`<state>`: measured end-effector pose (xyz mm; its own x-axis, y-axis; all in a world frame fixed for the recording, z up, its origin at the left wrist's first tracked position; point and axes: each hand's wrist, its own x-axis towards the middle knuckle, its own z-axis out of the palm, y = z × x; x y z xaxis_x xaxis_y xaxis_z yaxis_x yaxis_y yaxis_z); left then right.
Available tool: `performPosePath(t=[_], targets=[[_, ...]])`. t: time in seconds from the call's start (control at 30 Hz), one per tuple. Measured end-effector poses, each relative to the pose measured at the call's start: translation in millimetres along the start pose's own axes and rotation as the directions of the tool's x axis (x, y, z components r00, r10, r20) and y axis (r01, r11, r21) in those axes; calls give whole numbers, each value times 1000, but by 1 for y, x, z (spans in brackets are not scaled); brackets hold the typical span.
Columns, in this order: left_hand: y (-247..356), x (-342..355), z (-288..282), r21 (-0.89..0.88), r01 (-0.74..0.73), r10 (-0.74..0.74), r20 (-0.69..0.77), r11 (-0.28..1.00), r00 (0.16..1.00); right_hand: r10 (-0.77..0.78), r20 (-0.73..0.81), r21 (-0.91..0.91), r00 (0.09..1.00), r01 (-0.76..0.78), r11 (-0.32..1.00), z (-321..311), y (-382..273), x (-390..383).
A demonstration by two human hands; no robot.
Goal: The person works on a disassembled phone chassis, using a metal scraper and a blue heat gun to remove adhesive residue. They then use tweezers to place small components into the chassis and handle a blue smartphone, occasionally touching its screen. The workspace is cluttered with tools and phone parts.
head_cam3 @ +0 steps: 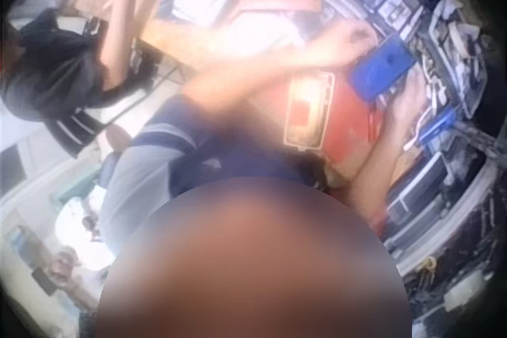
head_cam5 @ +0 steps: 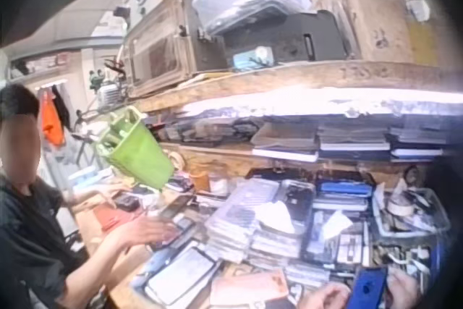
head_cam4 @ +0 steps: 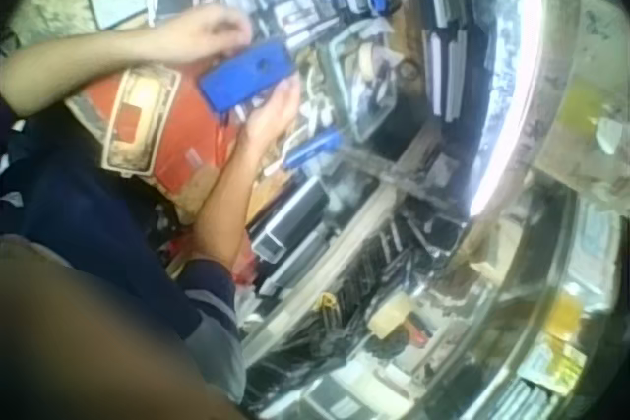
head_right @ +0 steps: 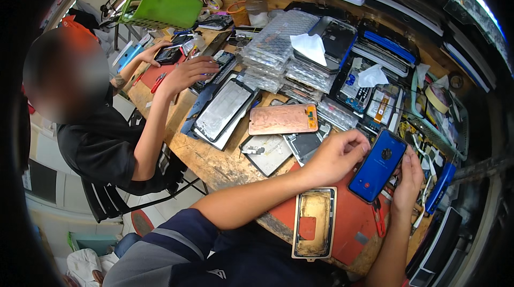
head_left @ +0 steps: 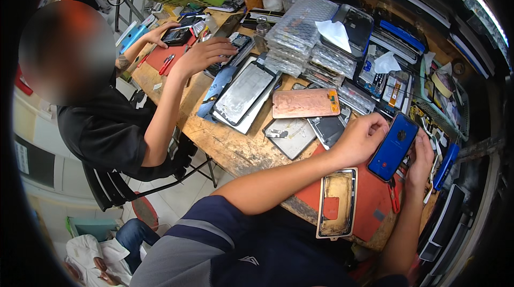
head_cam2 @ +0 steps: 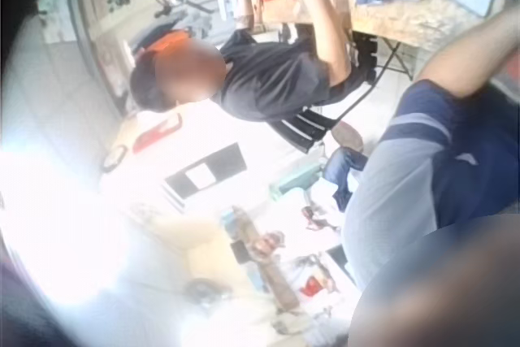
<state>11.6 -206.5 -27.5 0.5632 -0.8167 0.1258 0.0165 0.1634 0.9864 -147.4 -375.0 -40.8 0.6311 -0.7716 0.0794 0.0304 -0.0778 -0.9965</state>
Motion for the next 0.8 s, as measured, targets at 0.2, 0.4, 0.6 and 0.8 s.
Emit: performPosePath(t=[0.2,0.4,0.6,0.8], targets=[[11,-6,1,265,-166,190,-68,950,979,-28,-5,-87,1000,27,996,-3,2,5],[14,-10,3,290,-289,310,-29,912,950,-346,11,-461,938,312,831,19,-35,-21],[9,-15,9,387,-460,458,103,799,883,-474,228,-465,851,523,714,46,-64,-46],[9,-16,8,418,-408,405,101,812,909,-575,337,-507,746,658,556,45,-69,-42]])
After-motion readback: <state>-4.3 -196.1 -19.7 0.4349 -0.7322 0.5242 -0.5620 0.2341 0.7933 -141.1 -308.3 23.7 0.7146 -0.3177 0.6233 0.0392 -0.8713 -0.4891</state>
